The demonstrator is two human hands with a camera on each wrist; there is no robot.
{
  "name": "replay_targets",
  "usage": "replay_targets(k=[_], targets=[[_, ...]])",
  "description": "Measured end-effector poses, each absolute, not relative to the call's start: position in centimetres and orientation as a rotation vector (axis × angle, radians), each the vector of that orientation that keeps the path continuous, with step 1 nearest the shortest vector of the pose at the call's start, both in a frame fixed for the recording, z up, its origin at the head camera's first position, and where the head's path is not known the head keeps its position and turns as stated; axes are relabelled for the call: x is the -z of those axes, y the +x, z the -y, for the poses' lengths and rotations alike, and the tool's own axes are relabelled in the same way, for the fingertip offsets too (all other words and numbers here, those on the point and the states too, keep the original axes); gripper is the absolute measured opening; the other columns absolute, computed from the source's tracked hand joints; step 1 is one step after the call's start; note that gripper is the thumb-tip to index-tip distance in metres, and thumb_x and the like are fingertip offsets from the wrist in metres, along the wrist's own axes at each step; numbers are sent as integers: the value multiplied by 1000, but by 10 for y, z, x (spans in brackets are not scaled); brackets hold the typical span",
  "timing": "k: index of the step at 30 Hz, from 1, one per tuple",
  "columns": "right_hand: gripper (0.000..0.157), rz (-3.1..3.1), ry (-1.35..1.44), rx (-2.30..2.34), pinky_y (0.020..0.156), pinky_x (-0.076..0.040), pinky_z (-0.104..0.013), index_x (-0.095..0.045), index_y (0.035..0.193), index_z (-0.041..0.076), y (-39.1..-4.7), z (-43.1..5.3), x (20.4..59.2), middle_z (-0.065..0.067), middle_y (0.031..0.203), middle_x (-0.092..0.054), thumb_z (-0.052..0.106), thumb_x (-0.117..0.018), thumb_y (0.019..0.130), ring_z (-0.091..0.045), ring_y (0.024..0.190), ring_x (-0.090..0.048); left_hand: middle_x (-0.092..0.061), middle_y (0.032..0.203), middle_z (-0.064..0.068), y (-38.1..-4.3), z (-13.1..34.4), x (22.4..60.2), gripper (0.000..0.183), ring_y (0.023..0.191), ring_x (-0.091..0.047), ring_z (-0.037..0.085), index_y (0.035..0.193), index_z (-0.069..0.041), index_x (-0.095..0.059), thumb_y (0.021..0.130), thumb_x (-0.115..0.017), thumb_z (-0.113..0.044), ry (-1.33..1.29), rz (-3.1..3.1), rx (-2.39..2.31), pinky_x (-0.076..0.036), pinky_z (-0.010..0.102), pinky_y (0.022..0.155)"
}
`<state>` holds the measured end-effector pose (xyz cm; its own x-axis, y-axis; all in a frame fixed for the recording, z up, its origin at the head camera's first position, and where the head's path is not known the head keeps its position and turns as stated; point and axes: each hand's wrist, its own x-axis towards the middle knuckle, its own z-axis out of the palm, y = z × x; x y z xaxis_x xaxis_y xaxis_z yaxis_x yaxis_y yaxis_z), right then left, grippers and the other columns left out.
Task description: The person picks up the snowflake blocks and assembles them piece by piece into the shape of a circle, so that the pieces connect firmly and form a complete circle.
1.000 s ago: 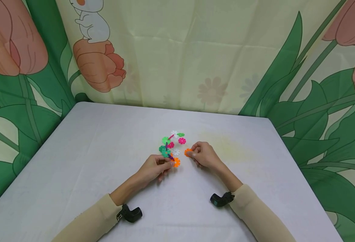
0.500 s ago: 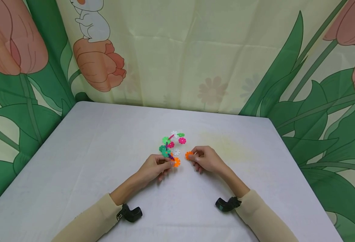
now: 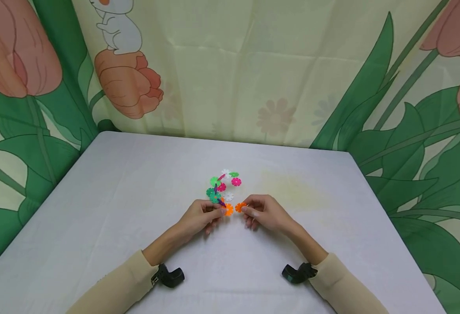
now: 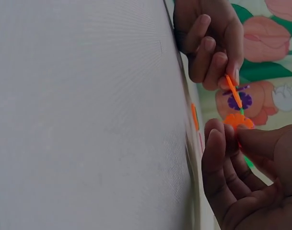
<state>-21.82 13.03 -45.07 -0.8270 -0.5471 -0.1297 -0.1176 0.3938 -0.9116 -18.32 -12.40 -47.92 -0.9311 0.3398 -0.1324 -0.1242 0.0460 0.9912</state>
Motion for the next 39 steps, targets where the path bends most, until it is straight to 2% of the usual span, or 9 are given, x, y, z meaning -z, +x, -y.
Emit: replay_targets(k=[16,23,31,39], targets=[[18,-2225,-669,1439,65,-64,-34,-75,112,0,-216,-128,455,-22,91,-75,15,-70,103,-25,74,-73,-59,71,1,-183,125,479,25,52,-47,10,108,9,-68,103,-67,-15,215,-2015,-1950,-43,19,47],[20,-2285,-714,1434,69,-64,-33,-79,112,1,-214,-128,454,-17,95,-81,15,-75,99,-25,78,-76,-59,71,0,-182,125,477,26,52,-46,10,108,11,-68,103,-66,-15,220,-2014,-1954,-43,19,47],[12,-2297,-700,1477,67,-64,-34,-76,104,2,-212,-128,454,-17,94,-81,11,-76,97,-27,77,-77,-58,69,-1,-184,125,479,28,51,-46,10,108,11,-67,103,-66,-16,222,-2010,-1948,-43,19,47],[13,-2330,-697,1507,66,-64,-33,-78,104,1,-213,-130,458,-18,89,-80,11,-79,94,-28,71,-75,-58,69,-1,-184,124,480,28,50,-46,9,109,11,-68,103,-66,-16,222,-2018,-1945,-42,19,47]])
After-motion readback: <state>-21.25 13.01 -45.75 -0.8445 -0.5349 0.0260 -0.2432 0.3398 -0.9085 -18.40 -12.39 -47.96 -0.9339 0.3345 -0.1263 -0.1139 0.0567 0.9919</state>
